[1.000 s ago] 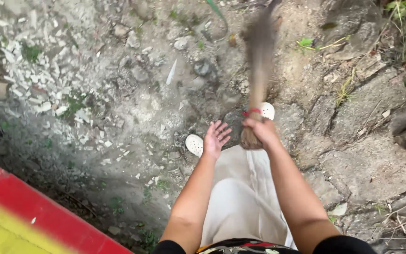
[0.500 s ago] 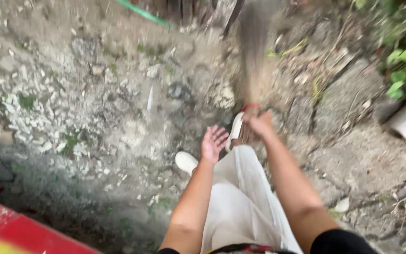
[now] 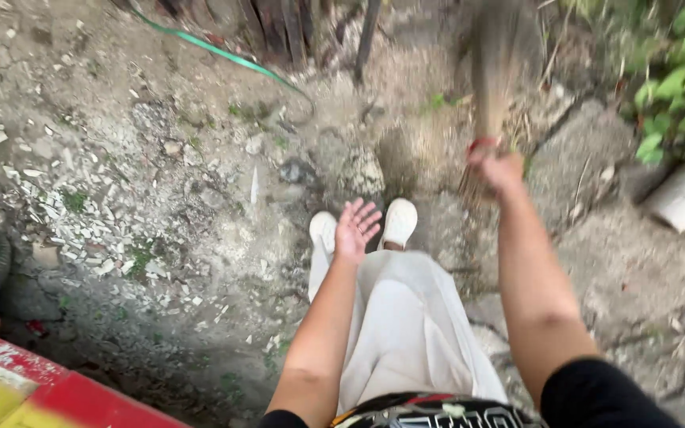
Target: Sweeping the ground in an outdoor yard using a stick broom.
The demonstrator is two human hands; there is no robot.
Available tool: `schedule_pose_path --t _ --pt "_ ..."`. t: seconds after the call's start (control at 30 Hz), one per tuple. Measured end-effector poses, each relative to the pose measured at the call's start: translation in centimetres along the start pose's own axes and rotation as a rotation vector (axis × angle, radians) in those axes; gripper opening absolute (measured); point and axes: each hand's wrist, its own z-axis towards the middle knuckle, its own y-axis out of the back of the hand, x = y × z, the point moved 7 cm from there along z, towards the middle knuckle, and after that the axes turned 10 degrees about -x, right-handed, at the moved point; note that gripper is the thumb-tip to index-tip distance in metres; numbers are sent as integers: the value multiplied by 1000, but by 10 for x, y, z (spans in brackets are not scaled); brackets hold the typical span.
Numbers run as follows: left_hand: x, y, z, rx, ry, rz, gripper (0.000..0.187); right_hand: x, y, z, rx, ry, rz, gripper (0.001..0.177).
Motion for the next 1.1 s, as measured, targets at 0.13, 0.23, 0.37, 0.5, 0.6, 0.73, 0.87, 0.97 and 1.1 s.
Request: schedule_pose_path --t 0.13,0.23,0.37,0.5,0.6,0.73,0.87,0.97,1.1 --pt "7 -19 10 -21 85 28 75 28 -32 -73 159 -124 -36 68" --pt "-6 -34 17 23 72 11 74 19 -70 -94 334 -375 282 52" --pt "-43 -54 40 8 57 22 69 48 -105 -97 583 -403 587 35" --pt "-91 -82 50 7 12 119 62 74 -104 -93 575 -434 488 27" --pt "-143 -123 61 60 -107 233 57 128 -103 -84 587 -380 606 29" --pt "-181 -180 112 22 -86 381 50 185 -85 -69 486 -308 605 34" --pt "-236 -274 177 192 -317 306 39 220 -65 -52 436 -290 489 43" --pt "-265 -334 204 141 -365 269 42 225 -55 -36 436 -305 485 49" --pt "-291 -425 293 77 -850 403 61 244 -40 36 392 -278 448 54"
